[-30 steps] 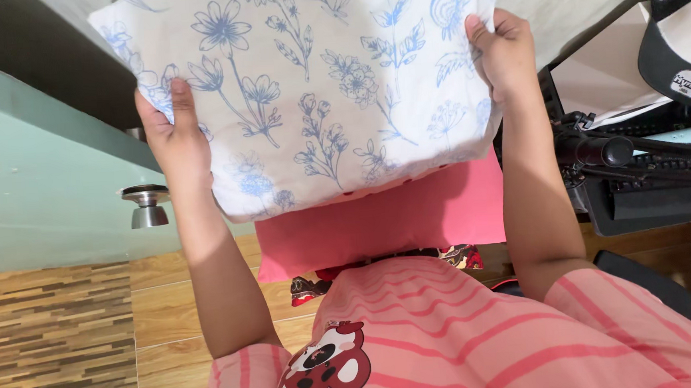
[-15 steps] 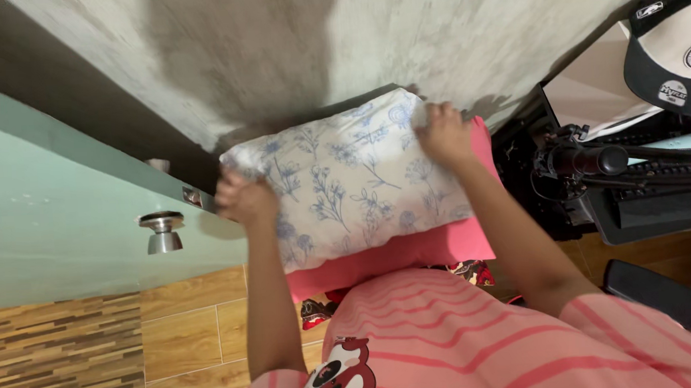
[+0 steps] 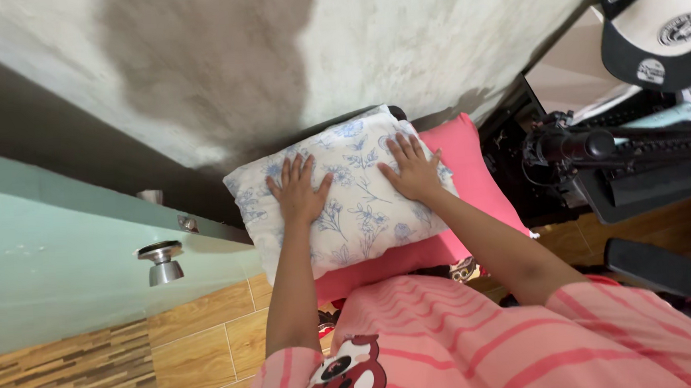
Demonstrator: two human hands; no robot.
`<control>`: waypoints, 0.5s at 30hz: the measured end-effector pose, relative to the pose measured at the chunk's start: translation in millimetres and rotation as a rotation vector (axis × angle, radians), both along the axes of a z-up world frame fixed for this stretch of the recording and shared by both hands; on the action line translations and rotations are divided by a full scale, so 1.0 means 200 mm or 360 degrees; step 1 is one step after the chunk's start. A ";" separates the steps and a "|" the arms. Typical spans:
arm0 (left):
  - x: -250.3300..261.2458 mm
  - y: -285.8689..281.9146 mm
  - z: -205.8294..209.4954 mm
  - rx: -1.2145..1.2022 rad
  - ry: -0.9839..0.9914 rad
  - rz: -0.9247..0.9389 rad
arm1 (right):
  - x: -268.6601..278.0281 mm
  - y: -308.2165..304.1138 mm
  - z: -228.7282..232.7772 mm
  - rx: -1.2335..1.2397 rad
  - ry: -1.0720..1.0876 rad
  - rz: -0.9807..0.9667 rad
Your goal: The person folds a light-colored patterned cloth by hand, repeatedly unfolding and refolding it to achieve a neat rectangular shape. The folded cloth is placed on a stack of pillows on a nearby surface.
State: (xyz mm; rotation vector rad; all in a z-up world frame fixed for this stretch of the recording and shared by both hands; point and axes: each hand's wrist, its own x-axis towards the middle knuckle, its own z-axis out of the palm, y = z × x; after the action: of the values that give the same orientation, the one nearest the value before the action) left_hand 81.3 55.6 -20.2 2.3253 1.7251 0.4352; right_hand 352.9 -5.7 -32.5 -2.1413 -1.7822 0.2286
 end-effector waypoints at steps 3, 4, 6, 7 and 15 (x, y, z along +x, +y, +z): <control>0.01 0.04 -0.01 -0.0019 0.0058 0.0003 | 0.01 0.01 -0.02 -0.0063 0.0027 -0.0020; 0.02 0.07 0.02 -0.0042 0.0112 0.0011 | 0.02 0.03 0.01 -0.0096 0.0033 -0.0030; 0.04 0.08 0.07 -0.0038 0.0145 0.0009 | 0.03 0.06 0.07 -0.0160 0.0021 -0.0065; 0.04 0.07 0.10 -0.0014 0.0128 0.0003 | 0.02 0.04 0.10 -0.0206 0.0026 -0.0091; 0.59 -0.24 0.32 0.0274 -0.1102 -0.0799 | -0.04 -0.33 0.32 0.0809 0.0559 -0.0142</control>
State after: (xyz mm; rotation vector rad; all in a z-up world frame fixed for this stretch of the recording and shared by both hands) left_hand 199.4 6.8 42.8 2.2106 0.7868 1.1401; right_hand 345.7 -72.2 30.8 -1.6915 -1.3635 0.1042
